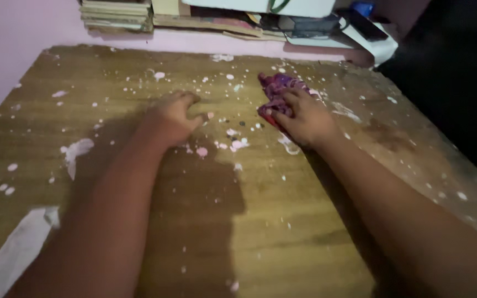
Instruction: The person wipes the surface of a wooden table using a cloth, moving it across different areas to clean off white and brown residue.
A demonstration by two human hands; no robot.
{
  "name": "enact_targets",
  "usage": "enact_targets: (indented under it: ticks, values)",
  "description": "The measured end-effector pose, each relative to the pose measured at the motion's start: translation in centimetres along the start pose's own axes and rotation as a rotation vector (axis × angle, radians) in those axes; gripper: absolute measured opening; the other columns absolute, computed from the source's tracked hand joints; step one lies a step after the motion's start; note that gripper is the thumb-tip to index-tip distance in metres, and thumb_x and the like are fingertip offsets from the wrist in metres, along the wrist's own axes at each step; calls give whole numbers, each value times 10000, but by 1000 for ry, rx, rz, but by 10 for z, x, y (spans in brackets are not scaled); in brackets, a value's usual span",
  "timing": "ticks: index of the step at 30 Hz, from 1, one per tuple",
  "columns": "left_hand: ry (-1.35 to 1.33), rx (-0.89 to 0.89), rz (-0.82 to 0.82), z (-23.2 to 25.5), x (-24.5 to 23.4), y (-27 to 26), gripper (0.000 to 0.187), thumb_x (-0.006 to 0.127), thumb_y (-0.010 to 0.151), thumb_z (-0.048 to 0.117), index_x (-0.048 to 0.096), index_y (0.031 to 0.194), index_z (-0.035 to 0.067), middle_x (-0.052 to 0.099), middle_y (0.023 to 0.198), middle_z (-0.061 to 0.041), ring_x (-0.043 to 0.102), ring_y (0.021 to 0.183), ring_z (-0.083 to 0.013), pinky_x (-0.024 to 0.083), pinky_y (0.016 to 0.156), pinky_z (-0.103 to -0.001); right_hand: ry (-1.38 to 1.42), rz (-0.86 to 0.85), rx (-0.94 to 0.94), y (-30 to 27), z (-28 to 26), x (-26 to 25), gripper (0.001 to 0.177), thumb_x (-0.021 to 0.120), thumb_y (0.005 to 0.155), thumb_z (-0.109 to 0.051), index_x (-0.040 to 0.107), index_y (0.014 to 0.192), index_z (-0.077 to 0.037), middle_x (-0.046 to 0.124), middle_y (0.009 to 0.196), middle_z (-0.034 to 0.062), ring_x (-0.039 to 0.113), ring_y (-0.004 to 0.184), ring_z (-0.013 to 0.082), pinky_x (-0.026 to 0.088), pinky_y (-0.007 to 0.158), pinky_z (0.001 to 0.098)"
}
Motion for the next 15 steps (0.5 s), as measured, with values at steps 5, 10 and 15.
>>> enact_targets:
  ticks: [5, 10, 15]
  values:
    - [-7, -38, -51, 9, -9, -18, 650, 624, 936, 538, 548, 1446, 143, 502, 1525, -123, 486, 1383, -341, 380, 1170, -469, -34, -101, 4, -84, -32, -33, 662, 628, 908, -557, 606, 1373, -85, 505, 1511, 138, 563, 1278, 400, 464, 1070, 477]
    - [9, -46, -86, 20, -16, -32, 671, 567, 969, 563, 510, 1481, 132, 426, 1587, -122, 395, 1465, -309, 309, 1217, -485, -111, -87, 33, -131, -68, -40, 686, 600, 909, -572, 578, 1409, -102, 458, 1539, 150, 541, 1295, 417, 457, 1068, 502]
    - [54, -94, -111, 25, -9, -30, 685, 531, 981, 599, 461, 1502, 160, 277, 1642, -110, 224, 1518, -307, 199, 1231, -522, -144, -172, 64, -121, -67, -40, 746, 539, 940, -633, 499, 1474, -113, 406, 1572, 183, 513, 1321, 438, 455, 1079, 525]
Point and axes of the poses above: each hand's wrist, its own y-axis towards the middle knuckle, its own x-axis out of the palm, z = x × y, the point moved 2 cm from there along y, towards the middle knuckle
